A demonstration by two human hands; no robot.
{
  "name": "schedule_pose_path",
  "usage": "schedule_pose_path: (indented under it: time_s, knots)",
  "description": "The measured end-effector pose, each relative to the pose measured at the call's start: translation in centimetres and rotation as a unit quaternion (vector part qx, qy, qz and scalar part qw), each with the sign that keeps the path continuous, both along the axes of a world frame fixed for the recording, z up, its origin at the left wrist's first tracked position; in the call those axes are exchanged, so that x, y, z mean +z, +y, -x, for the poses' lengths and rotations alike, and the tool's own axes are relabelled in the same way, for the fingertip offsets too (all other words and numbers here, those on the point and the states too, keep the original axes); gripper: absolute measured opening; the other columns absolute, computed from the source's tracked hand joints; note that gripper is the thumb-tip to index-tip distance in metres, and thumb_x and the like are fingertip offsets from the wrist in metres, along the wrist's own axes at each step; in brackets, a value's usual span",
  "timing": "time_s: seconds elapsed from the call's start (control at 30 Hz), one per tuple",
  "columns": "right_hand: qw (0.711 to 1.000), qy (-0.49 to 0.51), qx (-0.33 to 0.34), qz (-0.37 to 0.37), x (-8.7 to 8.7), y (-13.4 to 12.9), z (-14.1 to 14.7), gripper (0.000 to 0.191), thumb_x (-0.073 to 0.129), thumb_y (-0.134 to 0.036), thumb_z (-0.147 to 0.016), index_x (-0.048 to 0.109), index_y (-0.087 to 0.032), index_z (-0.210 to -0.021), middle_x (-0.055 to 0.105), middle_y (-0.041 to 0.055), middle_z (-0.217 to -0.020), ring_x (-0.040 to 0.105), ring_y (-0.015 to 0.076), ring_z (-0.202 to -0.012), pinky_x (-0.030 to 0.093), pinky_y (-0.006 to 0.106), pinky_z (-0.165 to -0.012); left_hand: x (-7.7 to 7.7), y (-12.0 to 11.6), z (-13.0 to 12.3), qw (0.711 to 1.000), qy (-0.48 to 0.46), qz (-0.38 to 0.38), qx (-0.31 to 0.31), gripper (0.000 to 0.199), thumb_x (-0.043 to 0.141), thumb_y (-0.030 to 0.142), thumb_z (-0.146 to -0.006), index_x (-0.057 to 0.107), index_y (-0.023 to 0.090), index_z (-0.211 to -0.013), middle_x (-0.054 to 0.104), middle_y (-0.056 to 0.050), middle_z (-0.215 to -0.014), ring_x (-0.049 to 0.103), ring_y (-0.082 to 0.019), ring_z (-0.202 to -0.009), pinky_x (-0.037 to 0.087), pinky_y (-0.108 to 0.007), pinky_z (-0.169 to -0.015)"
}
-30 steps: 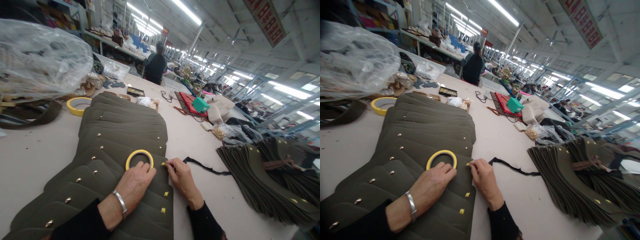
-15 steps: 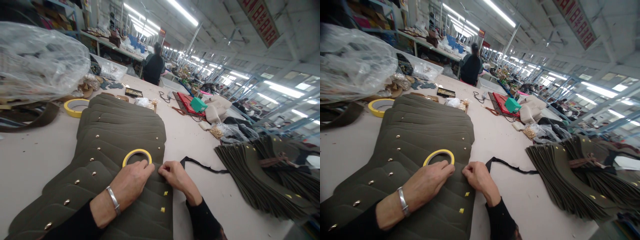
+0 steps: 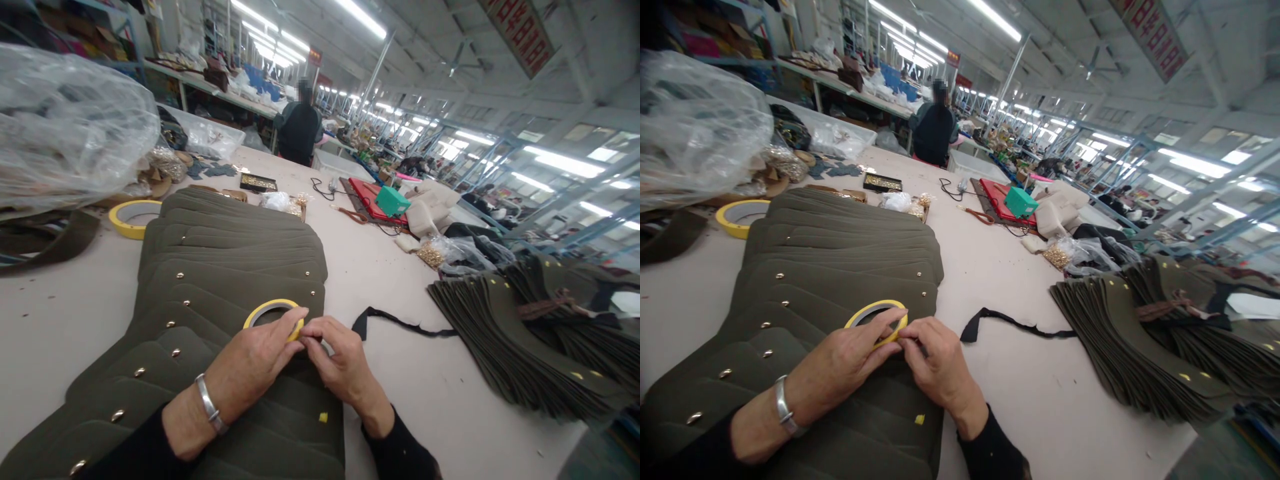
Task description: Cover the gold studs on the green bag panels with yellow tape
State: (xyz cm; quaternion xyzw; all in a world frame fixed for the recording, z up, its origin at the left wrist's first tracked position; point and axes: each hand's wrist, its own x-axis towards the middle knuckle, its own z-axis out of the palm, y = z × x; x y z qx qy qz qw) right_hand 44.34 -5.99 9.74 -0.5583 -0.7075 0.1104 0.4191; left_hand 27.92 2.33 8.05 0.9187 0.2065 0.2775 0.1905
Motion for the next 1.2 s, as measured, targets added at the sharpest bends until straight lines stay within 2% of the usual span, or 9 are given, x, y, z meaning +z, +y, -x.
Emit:
schedule_pose_path:
  time_s: [0.23,0.37,0.53,0.7,0.8,0.9,1.0,1.1,1.2]
  knots:
    - [0.996,-0.074,-0.026,-0.043,-0.9,-0.1,0.1,0.013,0.049,-0.012,-0.088,0.059,-0.019,-0.085,0.065,0.004,-0.078,0.06,0.0161,-0.071,0.048,0.028,-0.066,0.7,-0.6,-0.1,0.998,0.039,0.055,-0.015,0.017,0.038,0.02,-0.096,0.05,0.021,-0.109,0.068,-0.002,-0.099,0.067,-0.018,-0.087,0.053,-0.029,-0.076]
    - [0.99,-0.109,-0.045,-0.073,-1.4,-0.2,0.0,0.013,0.048,-0.01,-0.086,0.057,-0.019,-0.084,0.064,0.0039,-0.075,0.059,0.0164,-0.068,0.047,0.027,-0.063,1.2,-0.9,-0.1,0.995,0.069,0.066,-0.013,0.017,0.037,0.019,-0.096,0.053,0.021,-0.099,0.065,-0.003,-0.095,0.064,-0.019,-0.086,0.051,-0.031,-0.076]
    - [0.991,-0.095,-0.069,-0.067,-1.1,-0.5,0.7,0.015,0.048,-0.008,-0.082,0.06,-0.018,-0.082,0.062,0.0028,-0.071,0.057,0.0148,-0.064,0.045,0.026,-0.061,1.1,-0.9,-0.1,0.993,0.104,0.05,0.02,0.021,0.036,0.018,-0.096,0.056,0.022,-0.093,0.061,-0.001,-0.082,0.062,-0.018,-0.072,0.048,-0.029,-0.063]
    - [0.984,0.056,-0.158,0.055,-0.8,0.1,1.3,0.012,0.052,-0.014,-0.078,0.062,-0.018,-0.072,0.061,-0.0005,-0.064,0.056,0.0119,-0.056,0.043,0.023,-0.054,1.1,-1.3,-0.2,0.999,0.005,-0.014,0.03,0.025,0.034,0.018,-0.096,0.057,0.02,-0.085,0.059,-0.001,-0.077,0.06,-0.016,-0.067,0.046,-0.027,-0.06]
    - [0.948,0.185,-0.205,0.157,-1.5,0.8,-0.4,0.012,0.055,-0.025,-0.077,0.061,-0.016,-0.072,0.059,-0.0017,-0.058,0.056,0.0119,-0.049,0.043,0.022,-0.049,1.1,-1.7,-0.2,0.999,-0.034,-0.033,0.018,0.025,0.035,0.02,-0.098,0.057,0.02,-0.085,0.06,-0.001,-0.077,0.059,-0.015,-0.069,0.047,-0.026,-0.062]
    - [0.903,0.276,-0.187,0.273,-2.4,1.2,-2.6,0.022,0.059,-0.037,-0.075,0.061,-0.015,-0.073,0.056,-0.0031,-0.053,0.052,0.0106,-0.042,0.042,0.022,-0.044,1.0,-1.5,-0.3,0.997,0.053,-0.043,0.034,0.019,0.04,0.018,-0.096,0.057,0.02,-0.087,0.062,-0.001,-0.08,0.059,-0.017,-0.072,0.049,-0.029,-0.064]
    - [0.898,0.256,-0.156,0.323,-2.8,1.2,-3.7,0.025,0.061,-0.038,-0.075,0.064,-0.014,-0.077,0.057,-0.0031,-0.056,0.049,0.0086,-0.041,0.039,0.02,-0.042,0.8,-1.1,-0.4,0.983,0.175,-0.029,0.055,0.015,0.047,0.011,-0.091,0.058,0.02,-0.09,0.063,-0.003,-0.089,0.059,-0.021,-0.083,0.052,-0.033,-0.068]
    - [0.922,0.173,-0.151,0.313,-2.7,1.2,-3.3,0.019,0.059,-0.032,-0.078,0.067,-0.014,-0.076,0.059,-0.0022,-0.058,0.05,0.009,-0.046,0.037,0.019,-0.044,0.9,-0.9,-0.6,0.969,0.24,-0.01,0.057,0.02,0.046,0.005,-0.088,0.059,0.019,-0.093,0.064,-0.005,-0.095,0.057,-0.022,-0.092,0.053,-0.032,-0.071]
    - [0.945,0.074,-0.152,0.279,-2.4,1.3,-2.5,0.015,0.058,-0.024,-0.08,0.068,-0.015,-0.073,0.064,-0.0001,-0.062,0.056,0.0119,-0.057,0.04,0.021,-0.052,1.1,-0.9,-0.8,0.965,0.257,-0.001,0.052,0.022,0.044,0.005,-0.089,0.059,0.019,-0.095,0.063,-0.005,-0.097,0.056,-0.022,-0.093,0.054,-0.032,-0.072]
